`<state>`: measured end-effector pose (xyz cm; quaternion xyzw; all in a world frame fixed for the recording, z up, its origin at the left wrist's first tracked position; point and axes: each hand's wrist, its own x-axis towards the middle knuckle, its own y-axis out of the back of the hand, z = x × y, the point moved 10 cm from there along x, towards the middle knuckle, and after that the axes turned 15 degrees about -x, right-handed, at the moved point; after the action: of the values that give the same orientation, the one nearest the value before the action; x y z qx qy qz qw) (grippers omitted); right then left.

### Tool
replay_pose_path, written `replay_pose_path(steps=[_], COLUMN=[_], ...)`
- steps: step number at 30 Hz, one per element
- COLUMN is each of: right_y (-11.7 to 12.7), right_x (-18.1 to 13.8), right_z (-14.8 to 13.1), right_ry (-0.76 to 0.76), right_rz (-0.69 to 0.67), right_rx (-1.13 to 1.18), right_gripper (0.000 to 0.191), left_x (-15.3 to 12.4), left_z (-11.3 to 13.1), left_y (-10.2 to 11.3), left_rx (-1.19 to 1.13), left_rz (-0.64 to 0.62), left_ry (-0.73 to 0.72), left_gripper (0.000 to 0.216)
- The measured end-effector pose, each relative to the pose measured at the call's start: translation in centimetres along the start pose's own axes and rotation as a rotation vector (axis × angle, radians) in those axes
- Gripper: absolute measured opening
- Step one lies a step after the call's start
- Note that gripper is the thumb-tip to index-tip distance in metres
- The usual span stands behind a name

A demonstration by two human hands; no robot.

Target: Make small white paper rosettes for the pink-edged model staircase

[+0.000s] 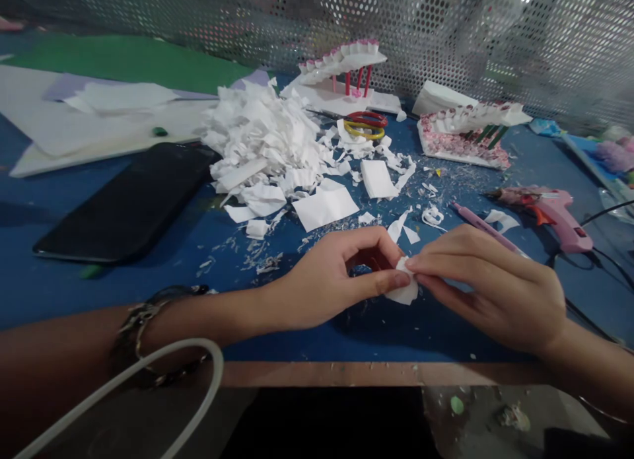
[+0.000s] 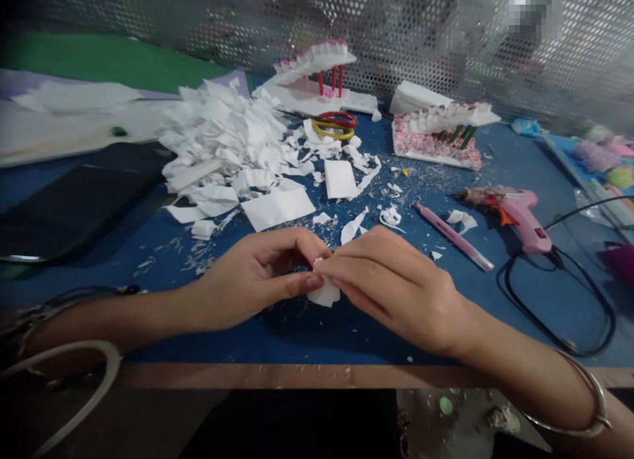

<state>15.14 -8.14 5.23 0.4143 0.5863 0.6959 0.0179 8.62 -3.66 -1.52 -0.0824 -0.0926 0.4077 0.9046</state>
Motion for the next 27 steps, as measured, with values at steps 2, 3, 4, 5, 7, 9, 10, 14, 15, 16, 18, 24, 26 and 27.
replay_pose_path(steps=[2,3,4,5,7,9,10,14,15,16,18,24,26,27], right_y=[-0.2,-0.1,-0.1,0.1,0.3,0.4,0.4,0.4,0.4,0.4,0.5,0.9,0.8,0.7], right_x=[-0.2,-0.4,-0.5,-0.5,-0.6,-0.5,-0.5,-0.5,-0.6,-0.7,-0.9,-1.0,-0.6,-0.3], right_z=[-0.2,-0.4,-0.7,-1.0,-1.3,-1.4,-1.4,-1.8,-2.0,-2.1,-2.5,-2.5,-1.7,-1.2], right_ry=[0.039,0.061,0.083,0.097,0.089,0.069,0.068,0.154,0.189,0.225,0.293,0.278,0.186,0.13], right_rz=[-0.035,-0.046,-0.051,-0.051,-0.052,-0.061,-0.064,-0.043,-0.039,-0.035,-0.022,-0.005,-0.006,-0.01], right_rx=[0.004,0.004,0.0,-0.013,-0.061,-0.114,-0.127,-0.14,-0.159,-0.184,-0.226,-0.15,-0.039,0.026], right_gripper=[0.027,0.028,0.028,0.027,0.024,0.022,0.022,0.023,0.023,0.022,0.022,0.021,0.019,0.019], left_x=[0.0,0.0,0.0,0.0,0.0,-0.1,-0.1,-0.1,-0.1,0.0,0.0,-0.1,-0.1,-0.1], left_z=[-0.1,-0.1,-0.1,-0.2,-0.2,-0.3,-0.3,-0.2,-0.3,-0.3,-0.4,-0.3,-0.1,0.0], left_y=[0.1,0.1,0.0,0.0,-0.1,-0.2,-0.2,-0.3,-0.3,-0.3,-0.3,-0.4,-0.5,-0.5], left_rx=[-0.024,-0.035,-0.045,-0.056,-0.074,-0.084,-0.086,-0.112,-0.113,-0.111,-0.096,-0.042,-0.012,0.006], left_rz=[0.001,0.001,-0.001,-0.005,-0.012,-0.014,-0.016,-0.032,-0.036,-0.037,-0.044,-0.057,-0.067,-0.07], left_ry=[0.011,0.014,0.018,0.021,0.032,0.044,0.048,0.035,0.036,0.039,0.049,0.032,0.014,0.003], left_gripper=[0.013,0.012,0.012,0.011,0.01,0.01,0.01,0.009,0.009,0.009,0.01,0.01,0.01,0.01])
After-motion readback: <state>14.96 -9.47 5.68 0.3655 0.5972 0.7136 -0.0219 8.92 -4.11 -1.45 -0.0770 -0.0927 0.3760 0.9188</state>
